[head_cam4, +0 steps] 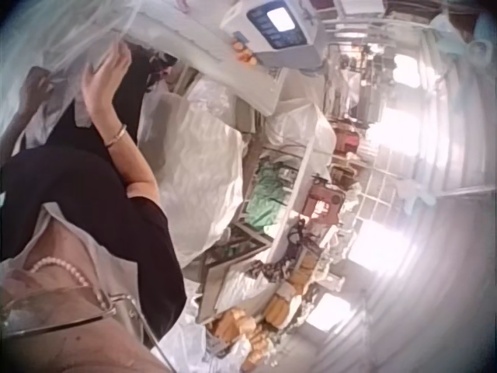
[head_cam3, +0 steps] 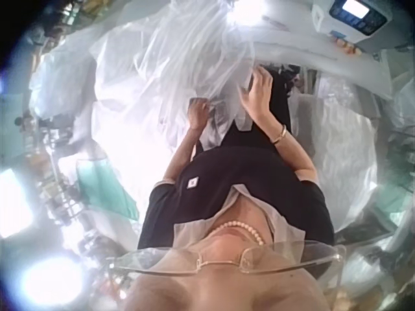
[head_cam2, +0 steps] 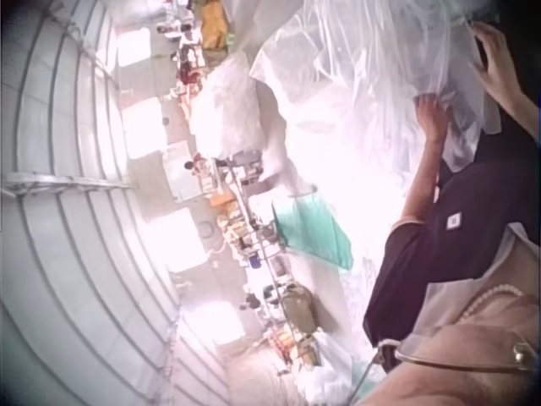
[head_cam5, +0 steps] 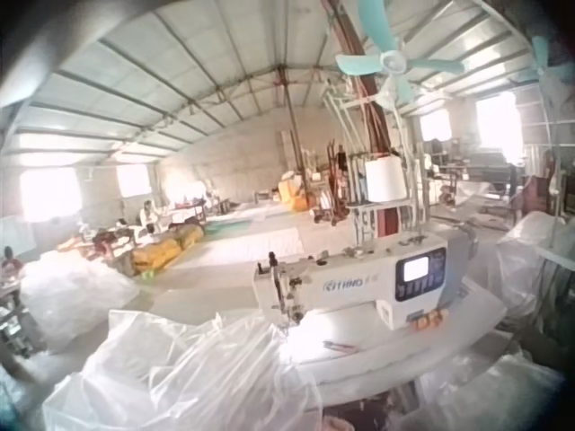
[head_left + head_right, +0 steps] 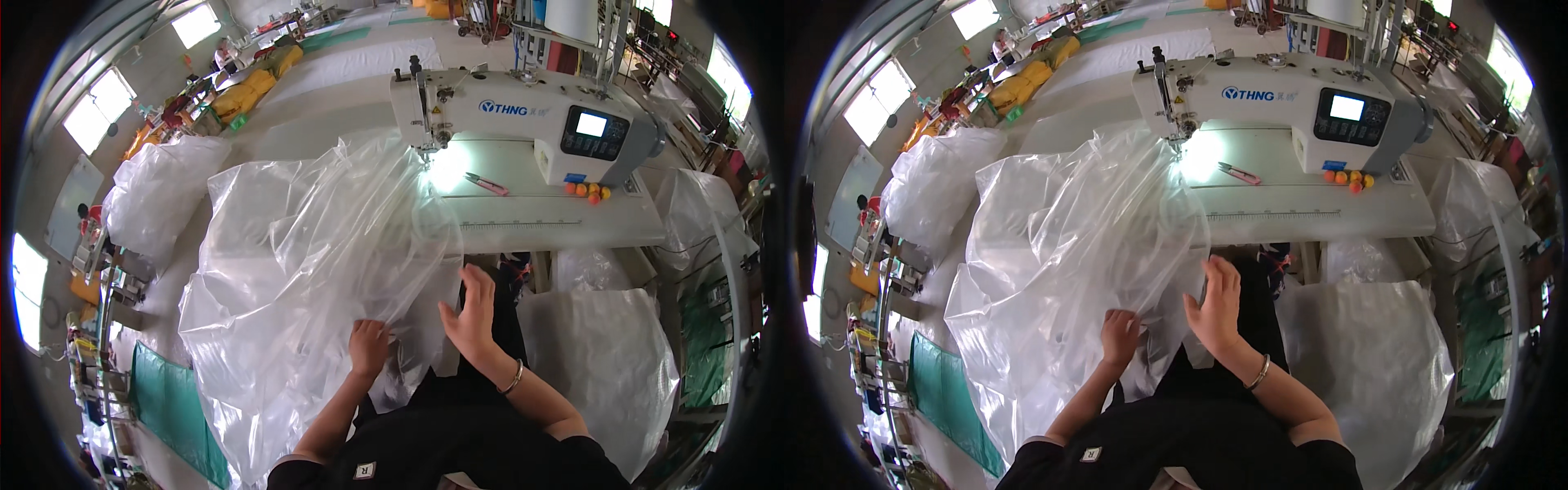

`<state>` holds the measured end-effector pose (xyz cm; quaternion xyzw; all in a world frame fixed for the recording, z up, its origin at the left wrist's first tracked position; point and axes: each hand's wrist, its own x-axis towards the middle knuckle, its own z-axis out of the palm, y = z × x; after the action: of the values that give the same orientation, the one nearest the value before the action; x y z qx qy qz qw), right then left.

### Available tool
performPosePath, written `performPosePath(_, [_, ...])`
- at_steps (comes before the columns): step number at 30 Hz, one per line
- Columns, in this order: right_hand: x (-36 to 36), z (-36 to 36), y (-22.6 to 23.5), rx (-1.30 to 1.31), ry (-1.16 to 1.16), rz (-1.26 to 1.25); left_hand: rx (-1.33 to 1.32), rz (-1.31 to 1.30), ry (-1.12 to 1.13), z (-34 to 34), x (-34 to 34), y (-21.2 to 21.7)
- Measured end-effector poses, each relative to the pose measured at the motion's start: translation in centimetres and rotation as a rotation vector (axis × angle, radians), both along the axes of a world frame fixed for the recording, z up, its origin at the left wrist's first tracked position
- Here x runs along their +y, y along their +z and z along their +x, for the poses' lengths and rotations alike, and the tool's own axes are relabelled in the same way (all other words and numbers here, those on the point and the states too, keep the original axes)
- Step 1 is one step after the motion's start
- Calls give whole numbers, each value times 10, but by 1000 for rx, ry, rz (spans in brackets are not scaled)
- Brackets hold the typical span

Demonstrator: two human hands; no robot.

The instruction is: The person aligns and sews large white plastic sheets using an industrial sewing machine. They repeatedly fold edges, guide the material under the needle, and adjust the sheet to maintain alignment while sewing.

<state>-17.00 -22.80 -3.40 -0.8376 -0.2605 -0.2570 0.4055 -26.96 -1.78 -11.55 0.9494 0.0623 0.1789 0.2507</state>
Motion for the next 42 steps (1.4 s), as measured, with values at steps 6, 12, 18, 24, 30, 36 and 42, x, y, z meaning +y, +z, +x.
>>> performPosePath(6, [18, -15, -2, 447, 258, 291, 51, -462, 52, -54, -5, 49])
performPosePath(12, [34, -16, 27, 1340, 906, 291, 139, -343, 52, -77, 5, 109])
performPosePath(18, [83, -112, -100, 584, 1531, 22, -128, -45, -194, -45, -8, 143])
performPosePath(24, [83, -113, -84, 343, 1246, -753, 227, -188, -317, -31, -27, 109])
performPosePath(30, [-1, -52, 27, -45, 233, -1, 146, -632, -212, -39, -13, 107])
performPosePath(36, [4, -52, -59, 314, 45, 17, 202, -712, -193, -28, -24, 100])
performPosePath(42, [-15, -63, -25, 489, -28, 243, 179, -769, -217, -30, -24, 97])
